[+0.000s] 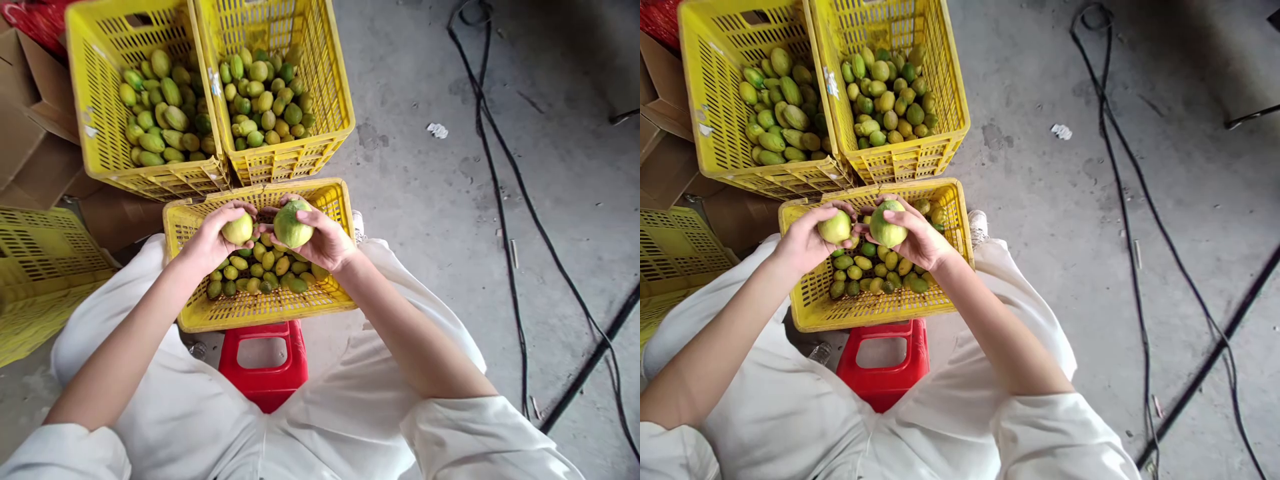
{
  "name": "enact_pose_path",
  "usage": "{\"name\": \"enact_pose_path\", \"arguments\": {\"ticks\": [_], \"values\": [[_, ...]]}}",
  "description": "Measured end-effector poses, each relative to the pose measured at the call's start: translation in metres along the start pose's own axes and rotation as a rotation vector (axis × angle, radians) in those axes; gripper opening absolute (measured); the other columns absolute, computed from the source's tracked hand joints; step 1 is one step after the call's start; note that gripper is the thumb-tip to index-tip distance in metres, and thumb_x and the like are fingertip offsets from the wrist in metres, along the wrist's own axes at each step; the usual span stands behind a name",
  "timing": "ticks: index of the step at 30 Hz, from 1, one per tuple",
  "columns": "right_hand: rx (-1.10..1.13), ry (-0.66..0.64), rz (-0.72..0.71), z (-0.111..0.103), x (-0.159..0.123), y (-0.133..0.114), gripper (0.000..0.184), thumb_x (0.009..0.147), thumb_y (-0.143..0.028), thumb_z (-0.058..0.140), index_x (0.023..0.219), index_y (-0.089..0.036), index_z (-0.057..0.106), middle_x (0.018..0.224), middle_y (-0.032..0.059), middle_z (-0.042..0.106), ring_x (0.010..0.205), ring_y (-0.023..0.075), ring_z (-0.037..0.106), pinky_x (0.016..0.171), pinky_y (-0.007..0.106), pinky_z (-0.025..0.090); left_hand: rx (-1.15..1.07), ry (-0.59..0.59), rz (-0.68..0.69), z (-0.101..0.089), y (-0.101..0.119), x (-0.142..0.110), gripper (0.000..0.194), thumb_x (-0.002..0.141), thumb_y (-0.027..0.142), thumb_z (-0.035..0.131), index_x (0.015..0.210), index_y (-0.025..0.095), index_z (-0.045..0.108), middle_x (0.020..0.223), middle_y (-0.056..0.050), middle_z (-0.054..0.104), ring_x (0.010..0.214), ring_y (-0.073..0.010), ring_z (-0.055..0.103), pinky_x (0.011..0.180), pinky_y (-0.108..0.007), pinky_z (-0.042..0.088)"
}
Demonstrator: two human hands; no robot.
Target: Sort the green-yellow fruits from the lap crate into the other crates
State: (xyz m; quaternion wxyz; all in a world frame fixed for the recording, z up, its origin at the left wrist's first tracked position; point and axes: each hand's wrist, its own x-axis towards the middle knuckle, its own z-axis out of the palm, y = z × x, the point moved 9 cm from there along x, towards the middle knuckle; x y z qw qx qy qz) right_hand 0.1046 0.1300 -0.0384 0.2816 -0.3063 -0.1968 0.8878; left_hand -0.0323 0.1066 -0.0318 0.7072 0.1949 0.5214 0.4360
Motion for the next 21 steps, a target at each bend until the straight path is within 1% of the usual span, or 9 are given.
{"name": "enact_pose_path", "arguments": {"ticks": [2, 4, 7, 9, 11, 14, 17, 19, 21], "values": [[-0.001, 0.007, 0.000, 0.003, -0.001, -0.004, 0.036, 0.073, -0.037, 0.072, 0.106, -0.026, 0.063, 0.108, 0.0035, 0.077, 0.118, 0.0284, 0.073, 0.097, 0.045, 0.063, -0.074, 0.034, -0.050, -0.004, 0.001, -0.001, 0.026, 0.078, 0.035, 0.068, 0.097, 0.017, 0.070, 0.088, -0.007, 0.072, 0.075, -0.0189, 0.070, 0.055, -0.026, 0.056], [0.003, 0.021, -0.005, 0.004, -0.003, -0.009, 0.036, 0.077, -0.039, 0.066, 0.110, -0.026, 0.065, 0.112, 0.0050, 0.077, 0.121, 0.0291, 0.072, 0.097, 0.047, 0.063, -0.109, 0.023, -0.062, -0.003, 0.004, -0.003, 0.025, 0.083, 0.034, 0.063, 0.101, 0.017, 0.068, 0.094, -0.009, 0.073, 0.085, -0.0215, 0.072, 0.063, -0.030, 0.060], [0.015, 0.051, -0.027, 0.002, -0.006, -0.014, 0.034, 0.081, -0.038, 0.065, 0.113, -0.027, 0.064, 0.117, 0.0030, 0.076, 0.119, 0.0260, 0.072, 0.092, 0.042, 0.065, -0.093, -0.006, -0.007, 0.001, 0.010, -0.005, 0.020, 0.086, 0.034, 0.069, 0.099, 0.019, 0.066, 0.098, -0.009, 0.072, 0.094, -0.0236, 0.073, 0.071, -0.032, 0.063], [0.030, 0.064, -0.035, 0.001, -0.008, -0.014, 0.031, 0.083, -0.040, 0.068, 0.112, -0.029, 0.062, 0.114, 0.0005, 0.075, 0.111, 0.0219, 0.074, 0.084, 0.034, 0.066, -0.071, -0.026, 0.047, 0.002, 0.013, -0.006, 0.029, 0.083, 0.040, 0.079, 0.100, 0.020, 0.066, 0.097, -0.008, 0.071, 0.091, -0.0226, 0.073, 0.067, -0.030, 0.062], [0.056, 0.060, -0.032, 0.001, -0.009, -0.010, 0.032, 0.083, -0.045, 0.072, 0.109, -0.030, 0.061, 0.105, -0.0011, 0.074, 0.096, 0.0177, 0.074, 0.074, 0.025, 0.064, -0.060, -0.055, 0.090, 0.004, 0.013, -0.007, 0.039, 0.076, 0.043, 0.088, 0.101, 0.022, 0.066, 0.097, -0.005, 0.070, 0.085, -0.0200, 0.072, 0.062, -0.026, 0.059], [0.090, 0.054, -0.023, 0.001, -0.009, -0.006, 0.042, 0.074, -0.048, 0.082, 0.105, -0.031, 0.060, 0.091, -0.0027, 0.071, 0.078, 0.0146, 0.070, 0.062, 0.020, 0.060, -0.050, -0.105, 0.108, 0.007, 0.011, -0.007, 0.043, 0.069, 0.038, 0.095, 0.096, 0.023, 0.065, 0.095, -0.001, 0.068, 0.083, -0.0172, 0.070, 0.062, -0.024, 0.057], [0.079, 0.074, -0.051, 0.001, -0.011, -0.010, 0.046, 0.071, -0.040, 0.085, 0.108, -0.032, 0.060, 0.097, -0.0030, 0.071, 0.082, 0.0164, 0.073, 0.069, 0.024, 0.064, -0.026, -0.131, 0.110, 0.011, 0.009, -0.006, 0.040, 0.070, 0.035, 0.095, 0.094, 0.023, 0.065, 0.092, 0.000, 0.066, 0.084, -0.0161, 0.069, 0.066, -0.024, 0.058], [0.066, 0.053, -0.069, 0.005, -0.013, -0.016, 0.042, 0.075, -0.037, 0.078, 0.113, -0.032, 0.061, 0.106, -0.0018, 0.072, 0.095, 0.0199, 0.075, 0.082, 0.032, 0.066, -0.038, -0.139, 0.104, 0.014, 0.009, -0.005, 0.037, 0.073, 0.036, 0.092, 0.097, 0.021, 0.069, 0.094, -0.002, 0.068, 0.084, -0.0159, 0.068, 0.068, -0.025, 0.059], [0.043, 0.011, -0.065, 0.011, -0.014, -0.020, 0.037, 0.080, -0.036, 0.067, 0.116, -0.030, 0.062, 0.114, 0.0003, 0.073, 0.110, 0.0236, 0.073, 0.093, 0.041, 0.064, -0.085, -0.141, 0.082, 0.015, 0.008, -0.004, 0.035, 0.076, 0.035, 0.087, 0.103, 0.019, 0.071, 0.097, -0.004, 0.070, 0.086, -0.0166, 0.069, 0.072, -0.027, 0.061]]}}
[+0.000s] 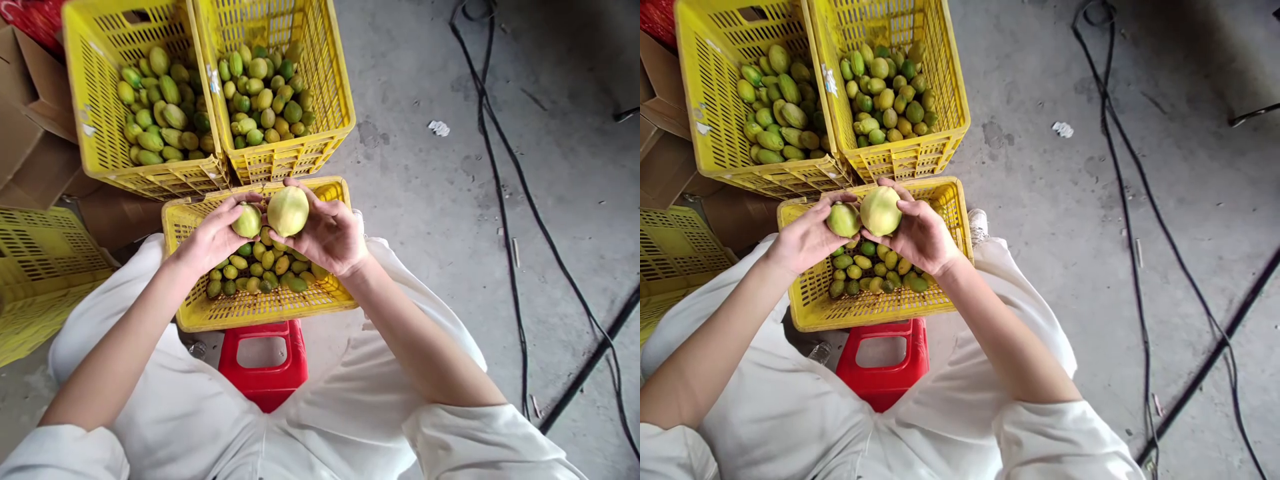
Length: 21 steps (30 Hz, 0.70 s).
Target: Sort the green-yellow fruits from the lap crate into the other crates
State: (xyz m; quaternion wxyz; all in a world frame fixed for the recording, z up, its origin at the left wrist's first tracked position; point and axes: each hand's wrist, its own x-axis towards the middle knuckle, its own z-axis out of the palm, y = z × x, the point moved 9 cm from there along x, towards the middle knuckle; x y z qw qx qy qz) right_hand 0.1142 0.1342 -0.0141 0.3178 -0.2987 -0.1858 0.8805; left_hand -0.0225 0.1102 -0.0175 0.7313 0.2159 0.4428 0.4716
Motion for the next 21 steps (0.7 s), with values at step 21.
{"name": "enact_pose_path", "arguments": {"ticks": [21], "values": [[-0.031, -0.002, 0.101, -0.003, -0.001, 0.016, 0.029, 0.088, -0.042, 0.067, 0.113, -0.029, 0.064, 0.107, -0.0004, 0.077, 0.103, 0.0211, 0.076, 0.091, 0.037, 0.064, 0.133, 0.068, 0.049, -0.003, 0.004, -0.003, 0.041, 0.069, 0.037, 0.094, 0.099, 0.023, 0.070, 0.095, -0.001, 0.065, 0.079, -0.0135, 0.062, 0.068, -0.025, 0.056]]}}
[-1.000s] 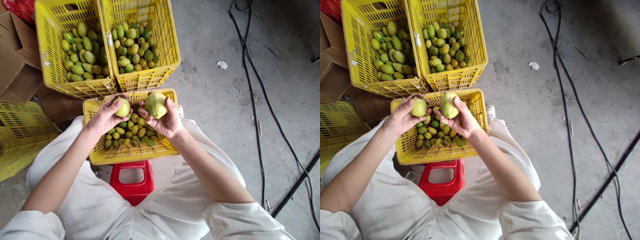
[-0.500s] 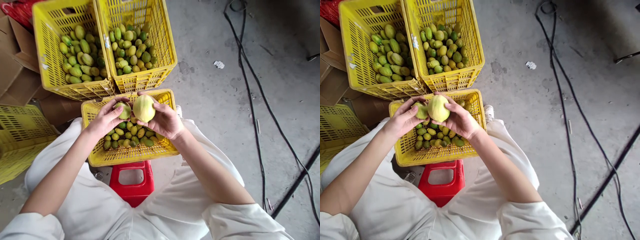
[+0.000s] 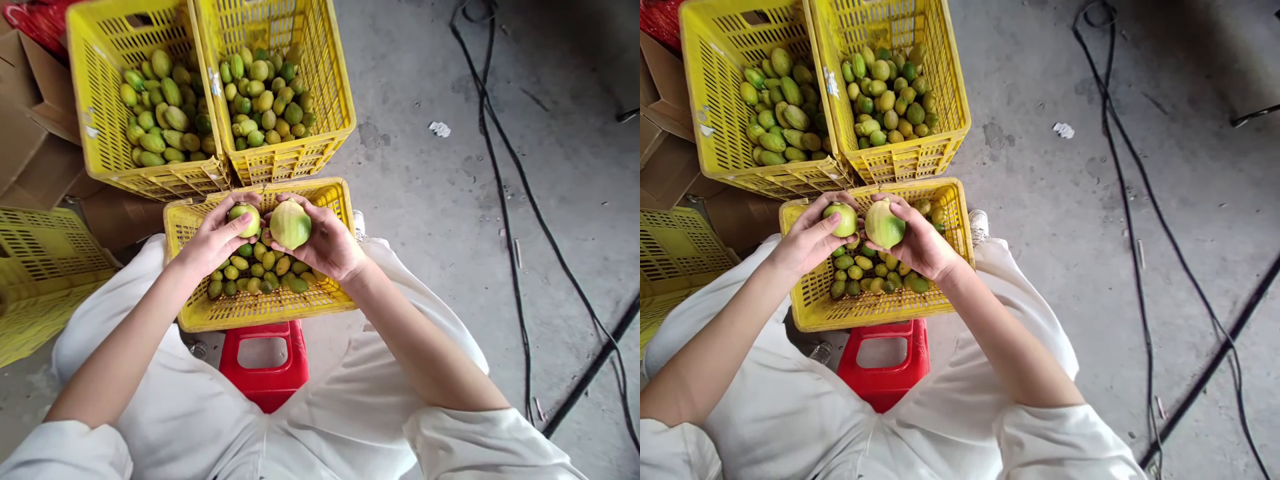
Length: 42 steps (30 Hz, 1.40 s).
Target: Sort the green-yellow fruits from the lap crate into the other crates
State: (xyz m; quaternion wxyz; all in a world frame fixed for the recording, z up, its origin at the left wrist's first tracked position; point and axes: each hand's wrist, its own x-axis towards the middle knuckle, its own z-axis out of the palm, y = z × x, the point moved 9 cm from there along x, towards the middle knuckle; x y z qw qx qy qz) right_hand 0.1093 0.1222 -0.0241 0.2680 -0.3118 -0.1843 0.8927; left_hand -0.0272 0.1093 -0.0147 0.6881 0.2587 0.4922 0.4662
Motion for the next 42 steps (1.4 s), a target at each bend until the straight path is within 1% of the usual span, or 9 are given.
{"name": "enact_pose_path", "arguments": {"ticks": [5, 8, 13, 19, 24, 29, 32, 36, 42], "values": [[0.012, -0.048, 0.007, 0.006, -0.002, -0.006, 0.030, 0.088, -0.032, 0.057, 0.116, -0.026, 0.065, 0.117, 0.0014, 0.078, 0.119, 0.0255, 0.073, 0.103, 0.046, 0.060, -0.024, -0.002, 0.026, -0.001, 0.004, 0.000, 0.036, 0.079, 0.046, 0.086, 0.102, 0.023, 0.071, 0.097, -0.005, 0.067, 0.084, -0.0186, 0.064, 0.068, -0.030, 0.055], [-0.022, -0.020, -0.005, 0.001, -0.001, -0.004, 0.029, 0.088, -0.037, 0.070, 0.115, -0.027, 0.065, 0.108, 0.0013, 0.075, 0.102, 0.0222, 0.076, 0.083, 0.036, 0.067, 0.011, -0.006, 0.054, -0.002, 0.005, -0.002, 0.036, 0.077, 0.045, 0.088, 0.098, 0.023, 0.069, 0.094, -0.003, 0.064, 0.082, -0.0163, 0.061, 0.071, -0.028, 0.055], [-0.018, 0.013, -0.026, -0.009, 0.004, 0.002, 0.036, 0.076, -0.038, 0.087, 0.106, -0.030, 0.068, 0.094, -0.0033, 0.068, 0.081, 0.0153, 0.070, 0.059, 0.022, 0.061, 0.092, -0.069, -0.002, 0.001, -0.009, -0.002, 0.040, 0.077, 0.047, 0.089, 0.099, 0.023, 0.065, 0.084, 0.002, 0.055, 0.079, -0.0129, 0.055, 0.072, -0.024, 0.053], [-0.071, 0.078, 0.006, -0.015, 0.004, 0.002, 0.032, 0.075, -0.031, 0.088, 0.101, -0.030, 0.069, 0.091, -0.0047, 0.067, 0.078, 0.0138, 0.067, 0.064, 0.023, 0.062, 0.219, -0.003, -0.095, -0.001, -0.029, -0.004, 0.034, 0.081, 0.044, 0.084, 0.096, 0.022, 0.062, 0.081, 0.003, 0.052, 0.077, -0.0115, 0.052, 0.069, -0.021, 0.048], [-0.070, 0.119, 0.055, -0.020, 0.000, -0.001, 0.022, 0.082, -0.027, 0.075, 0.102, -0.028, 0.065, 0.099, -0.0023, 0.071, 0.096, 0.0201, 0.072, 0.083, 0.035, 0.063, 0.428, 0.053, -0.061, -0.011, -0.024, -0.002, 0.025, 0.083, 0.038, 0.081, 0.096, 0.022, 0.067, 0.080, 0.003, 0.054, 0.077, -0.0118, 0.052, 0.070, -0.021, 0.049], [-0.089, 0.081, -0.005, -0.018, -0.001, -0.011, 0.029, 0.080, -0.025, 0.079, 0.106, -0.027, 0.067, 0.093, -0.0034, 0.070, 0.085, 0.0164, 0.070, 0.076, 0.029, 0.062, 0.235, 0.041, -0.079, -0.013, -0.014, 0.001, 0.037, 0.082, 0.044, 0.081, 0.108, 0.020, 0.069, 0.100, -0.003, 0.067, 0.087, -0.0152, 0.065, 0.074, -0.026, 0.057], [-0.091, 0.083, -0.014, -0.018, 0.000, -0.009, 0.029, 0.076, -0.031, 0.084, 0.099, -0.027, 0.067, 0.086, -0.0037, 0.065, 0.076, 0.0155, 0.066, 0.064, 0.027, 0.059, 0.184, 0.041, -0.050, -0.009, -0.008, 0.001, 0.037, 0.077, 0.043, 0.084, 0.100, 0.018, 0.069, 0.088, -0.003, 0.067, 0.073, -0.0156, 0.067, 0.058, -0.025, 0.055], [-0.071, 0.084, -0.019, -0.018, 0.002, -0.002, 0.036, 0.067, -0.027, 0.088, 0.091, -0.027, 0.062, 0.084, -0.0055, 0.061, 0.076, 0.0152, 0.067, 0.071, 0.030, 0.061, 0.133, 0.088, -0.026, -0.008, -0.005, 0.001, 0.035, 0.067, 0.032, 0.089, 0.078, 0.019, 0.058, 0.070, 0.002, 0.061, 0.055, -0.0120, 0.061, 0.040, -0.019, 0.037], [-0.352, 0.159, -0.149, -0.022, 0.002, -0.007, 0.042, 0.064, -0.030, 0.094, 0.088, -0.025, 0.060, 0.086, -0.0047, 0.060, 0.078, 0.0137, 0.060, 0.078, 0.030, 0.058, 0.063, 0.038, -0.092, -0.004, -0.007, 0.001, 0.026, 0.073, 0.031, 0.081, 0.093, 0.017, 0.071, 0.095, -0.004, 0.072, 0.080, -0.0161, 0.071, 0.066, -0.026, 0.060]]}}
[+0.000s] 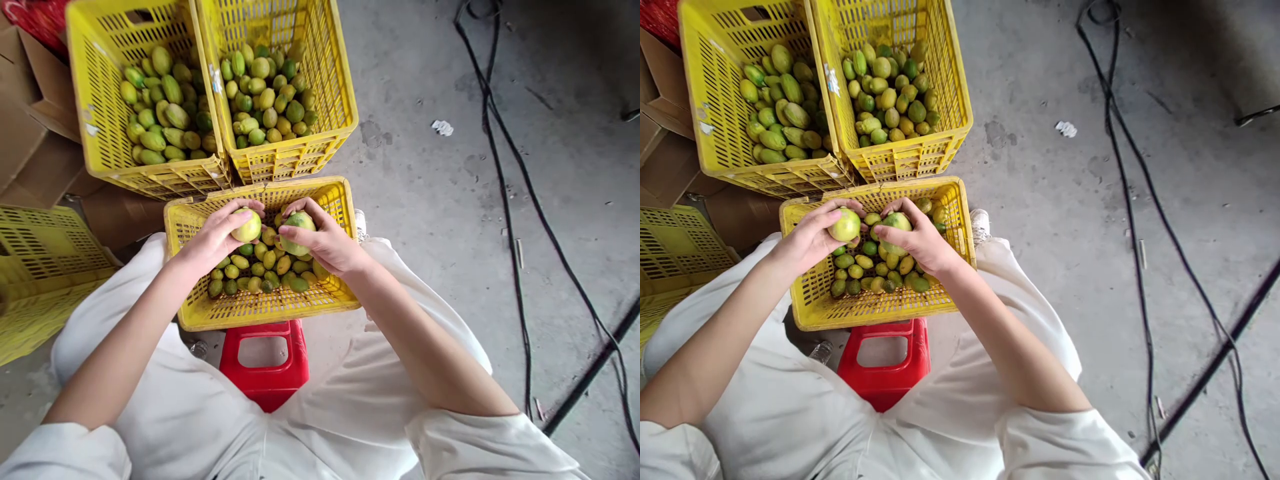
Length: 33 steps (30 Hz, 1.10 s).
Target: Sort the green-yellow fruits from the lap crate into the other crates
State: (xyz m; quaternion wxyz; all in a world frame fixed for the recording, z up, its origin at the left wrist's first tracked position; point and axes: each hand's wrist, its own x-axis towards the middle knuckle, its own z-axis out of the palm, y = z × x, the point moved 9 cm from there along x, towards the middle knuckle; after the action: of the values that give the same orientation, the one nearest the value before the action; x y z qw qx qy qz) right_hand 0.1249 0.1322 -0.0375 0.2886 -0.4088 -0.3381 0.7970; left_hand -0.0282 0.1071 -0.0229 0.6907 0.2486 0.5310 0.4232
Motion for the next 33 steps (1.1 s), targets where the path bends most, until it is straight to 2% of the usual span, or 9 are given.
{"name": "enact_pose_path", "arguments": {"ticks": [3, 5, 10, 13, 19, 22, 24, 28, 33], "values": [[-0.064, 0.073, 0.045, -0.008, -0.002, 0.005, 0.046, 0.061, -0.027, 0.094, 0.090, -0.026, 0.058, 0.089, -0.0052, 0.061, 0.082, 0.0145, 0.061, 0.079, 0.030, 0.057, -0.067, -0.071, -0.064, 0.005, -0.005, -0.001, 0.033, 0.076, 0.035, 0.081, 0.102, 0.016, 0.072, 0.097, -0.007, 0.075, 0.085, -0.0194, 0.073, 0.075, -0.031, 0.063], [0.002, 0.064, 0.159, -0.008, -0.005, 0.013, 0.049, 0.062, -0.028, 0.091, 0.098, -0.028, 0.057, 0.090, -0.0054, 0.062, 0.086, 0.0165, 0.063, 0.081, 0.033, 0.058, -0.068, -0.081, -0.052, 0.005, -0.004, -0.001, 0.037, 0.075, 0.038, 0.085, 0.100, 0.017, 0.070, 0.090, -0.006, 0.074, 0.076, -0.0185, 0.073, 0.065, -0.029, 0.061], [0.087, 0.009, 0.165, 0.001, -0.008, 0.005, 0.058, 0.060, -0.028, 0.093, 0.105, -0.029, 0.056, 0.093, -0.0056, 0.065, 0.089, 0.0171, 0.066, 0.086, 0.034, 0.059, -0.078, -0.038, 0.002, 0.000, 0.000, 0.001, 0.045, 0.064, 0.039, 0.093, 0.083, 0.019, 0.057, 0.071, 0.002, 0.065, 0.045, -0.0076, 0.054, 0.039, -0.017, 0.032], [0.062, 0.017, 0.119, 0.003, -0.007, 0.000, 0.058, 0.059, -0.031, 0.096, 0.101, -0.029, 0.056, 0.091, -0.0055, 0.066, 0.088, 0.0178, 0.066, 0.086, 0.036, 0.060, -0.075, 0.043, 0.002, -0.007, -0.001, 0.003, 0.041, 0.064, 0.034, 0.091, 0.086, 0.018, 0.061, 0.076, 0.001, 0.065, 0.053, -0.0088, 0.059, 0.041, -0.018, 0.037], [0.079, 0.174, 0.154, -0.011, -0.003, 0.008, 0.034, 0.071, -0.038, 0.087, 0.087, -0.027, 0.059, 0.083, -0.0046, 0.060, 0.077, 0.0154, 0.062, 0.071, 0.030, 0.058, -0.140, 0.141, -0.007, -0.014, -0.002, 0.003, 0.032, 0.068, 0.029, 0.086, 0.087, 0.018, 0.062, 0.078, 0.000, 0.067, 0.060, -0.0101, 0.063, 0.045, -0.018, 0.043], [0.186, 0.138, 0.170, -0.010, -0.001, 0.007, 0.032, 0.072, -0.028, 0.081, 0.093, -0.029, 0.058, 0.090, -0.0042, 0.063, 0.083, 0.0179, 0.067, 0.076, 0.034, 0.062, -0.262, 0.163, -0.037, -0.013, -0.002, 0.003, 0.022, 0.078, 0.029, 0.073, 0.095, 0.018, 0.064, 0.090, -0.004, 0.072, 0.079, -0.0160, 0.073, 0.070, -0.027, 0.061], [0.250, 0.082, 0.201, -0.006, 0.000, 0.005, 0.031, 0.074, -0.027, 0.075, 0.100, -0.029, 0.060, 0.094, -0.0024, 0.066, 0.089, 0.0210, 0.071, 0.078, 0.036, 0.064, -0.254, 0.157, -0.054, -0.013, -0.002, 0.002, 0.022, 0.082, 0.030, 0.068, 0.100, 0.018, 0.064, 0.100, -0.007, 0.075, 0.090, -0.0194, 0.075, 0.082, -0.032, 0.063], [0.312, -0.011, 0.166, 0.002, -0.002, -0.009, 0.035, 0.074, -0.022, 0.065, 0.109, -0.027, 0.065, 0.100, 0.0000, 0.072, 0.100, 0.0244, 0.073, 0.083, 0.039, 0.064, -0.112, 0.184, 0.015, -0.018, 0.003, 0.001, 0.032, 0.080, 0.040, 0.078, 0.099, 0.020, 0.061, 0.098, -0.005, 0.073, 0.079, -0.0158, 0.072, 0.069, -0.026, 0.060], [0.245, -0.098, 0.142, 0.013, -0.005, -0.010, 0.039, 0.073, -0.019, 0.073, 0.110, -0.028, 0.068, 0.103, -0.0016, 0.074, 0.101, 0.0212, 0.070, 0.087, 0.035, 0.062, -0.186, 0.222, 0.005, -0.025, 0.001, 0.000, 0.034, 0.067, 0.028, 0.081, 0.086, 0.021, 0.054, 0.084, 0.000, 0.066, 0.065, -0.0104, 0.064, 0.055, -0.020, 0.051]]}}
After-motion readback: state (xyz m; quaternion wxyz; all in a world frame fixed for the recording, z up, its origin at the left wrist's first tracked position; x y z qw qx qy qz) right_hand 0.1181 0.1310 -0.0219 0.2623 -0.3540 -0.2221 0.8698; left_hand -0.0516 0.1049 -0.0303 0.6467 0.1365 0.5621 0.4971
